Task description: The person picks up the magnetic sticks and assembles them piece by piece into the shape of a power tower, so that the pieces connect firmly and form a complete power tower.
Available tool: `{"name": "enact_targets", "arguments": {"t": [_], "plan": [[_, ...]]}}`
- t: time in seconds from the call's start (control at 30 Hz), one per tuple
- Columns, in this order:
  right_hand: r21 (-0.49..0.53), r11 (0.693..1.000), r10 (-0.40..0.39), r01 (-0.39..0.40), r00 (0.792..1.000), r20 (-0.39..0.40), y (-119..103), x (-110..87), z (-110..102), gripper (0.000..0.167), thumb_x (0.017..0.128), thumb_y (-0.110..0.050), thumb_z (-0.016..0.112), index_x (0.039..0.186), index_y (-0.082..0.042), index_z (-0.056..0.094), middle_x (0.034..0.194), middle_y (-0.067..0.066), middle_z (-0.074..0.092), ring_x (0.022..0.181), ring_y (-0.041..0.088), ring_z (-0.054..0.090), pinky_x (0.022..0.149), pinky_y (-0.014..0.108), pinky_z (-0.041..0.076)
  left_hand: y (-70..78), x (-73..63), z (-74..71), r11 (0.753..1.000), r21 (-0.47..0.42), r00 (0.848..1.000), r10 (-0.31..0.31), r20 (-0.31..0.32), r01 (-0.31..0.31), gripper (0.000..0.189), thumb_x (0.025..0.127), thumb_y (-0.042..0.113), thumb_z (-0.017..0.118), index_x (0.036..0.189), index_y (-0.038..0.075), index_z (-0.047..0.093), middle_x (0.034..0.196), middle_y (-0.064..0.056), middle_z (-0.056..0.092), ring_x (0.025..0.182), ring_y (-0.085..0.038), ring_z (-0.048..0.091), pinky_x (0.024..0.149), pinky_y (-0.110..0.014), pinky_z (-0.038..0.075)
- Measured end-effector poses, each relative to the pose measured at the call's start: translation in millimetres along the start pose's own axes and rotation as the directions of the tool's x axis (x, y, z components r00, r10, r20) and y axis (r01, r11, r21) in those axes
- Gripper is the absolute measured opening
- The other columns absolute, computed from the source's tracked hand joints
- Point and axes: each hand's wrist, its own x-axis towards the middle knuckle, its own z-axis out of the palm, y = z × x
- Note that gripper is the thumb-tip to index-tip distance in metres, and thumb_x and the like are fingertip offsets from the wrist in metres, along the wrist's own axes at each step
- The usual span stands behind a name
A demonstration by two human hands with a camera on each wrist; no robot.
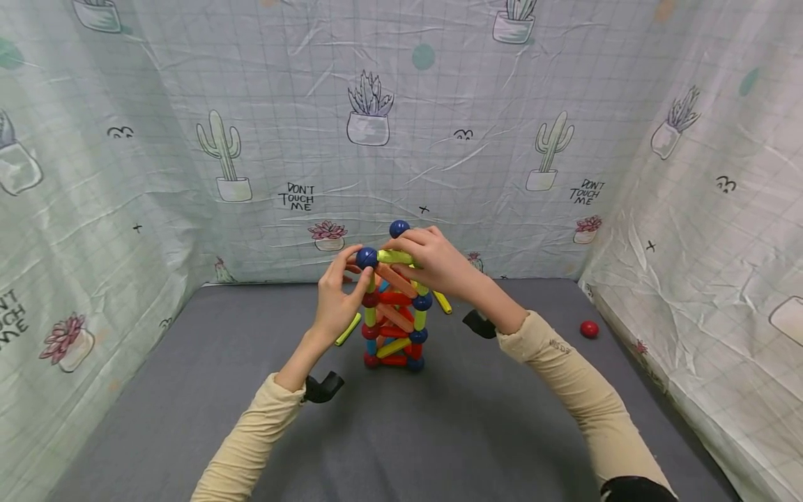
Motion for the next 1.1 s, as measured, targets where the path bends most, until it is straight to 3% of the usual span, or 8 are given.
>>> {"name": "enact_targets", "arguments": {"t": [0.13, 0.57, 0.7, 0.8, 0.93, 1.1], "plan": [[0.02, 0.999, 0.034, -0.034, 0.999, 0.017, 5, -2.7, 2, 0.028, 0.077, -0.014, 0.069, 0.104, -0.007, 0.063, 0.096, 0.004, 0.064, 0.089, 0.018, 0.057, 0.08, 0.037, 0.038, -20.7, -1.9, 5.0, 1.0, 0.0, 1.0, 0.026, -0.007, -0.026, 0.036, 0.087, 0.011, 0.054, 0.122, 0.006, 0.048, 0.097, -0.017, 0.058, 0.083, -0.025, 0.054, 0.067, -0.037, 0.043], [-0.01, 1.0, -0.008, 0.008, 1.0, 0.021, 10, -10.3, 8, 0.035, 0.075, -0.014, 0.071, 0.108, -0.007, 0.063, 0.096, 0.006, 0.062, 0.087, 0.02, 0.054, 0.074, 0.036, 0.04, -20.3, -4.6, 7.6, 0.999, 0.011, 0.999, 0.03, -0.022, -0.03, 0.038, 0.086, 0.007, 0.056, 0.123, 0.005, 0.048, 0.099, -0.016, 0.058, 0.084, -0.025, 0.054, 0.067, -0.034, 0.043], [0.033, 0.999, 0.035, -0.034, 0.999, -0.024, 13, -18.5, 9, 0.041, 0.074, -0.014, 0.072, 0.111, -0.005, 0.06, 0.102, 0.009, 0.06, 0.094, 0.022, 0.053, 0.081, 0.04, 0.04, -24.5, -9.1, 7.8, 1.0, -0.007, 1.0, 0.012, -0.026, -0.012, 0.041, 0.085, 0.006, 0.057, 0.124, 0.006, 0.047, 0.098, -0.018, 0.058, 0.083, -0.028, 0.055, 0.067, -0.039, 0.044], [0.116, 0.988, 0.109, -0.1, 0.991, -0.078, 17, -31.0, 9, 0.047, 0.074, -0.013, 0.072, 0.117, -0.003, 0.056, 0.109, 0.011, 0.057, 0.1, 0.023, 0.051, 0.085, 0.041, 0.042, -28.8, -16.8, 7.8, 1.0, -0.009, 1.0, -0.023, -0.019, 0.023, 0.041, 0.085, 0.009, 0.059, 0.123, 0.005, 0.045, 0.096, -0.017, 0.058, 0.083, -0.029, 0.056, 0.067, -0.042, 0.045], [0.268, 0.934, 0.273, -0.236, 0.956, -0.108, 21, -57.0, 16, 0.05, 0.077, -0.009, 0.068, 0.123, -0.004, 0.05, 0.115, 0.013, 0.054, 0.098, 0.022, 0.053, 0.079, 0.038, 0.047, -34.8, -32.9, 7.7, 0.996, 0.033, 0.996, -0.088, 0.005, 0.087, 0.038, 0.084, 0.013, 0.061, 0.118, 0.002, 0.048, 0.093, -0.014, 0.059, 0.08, -0.025, 0.057, 0.064, -0.04, 0.047], [0.424, 0.793, 0.464, -0.437, 0.885, 0.043, 22, -90.1, 37, 0.043, 0.083, -0.012, 0.062, 0.123, -0.006, 0.048, 0.115, 0.013, 0.055, 0.097, 0.024, 0.057, 0.077, 0.038, 0.05, -43.5, -49.7, 9.1, 0.984, 0.07, 0.986, -0.167, 0.024, 0.165, 0.03, 0.084, 0.015, 0.061, 0.11, 0.003, 0.054, 0.09, -0.011, 0.059, 0.074, -0.02, 0.057, 0.06, -0.033, 0.046]]}}
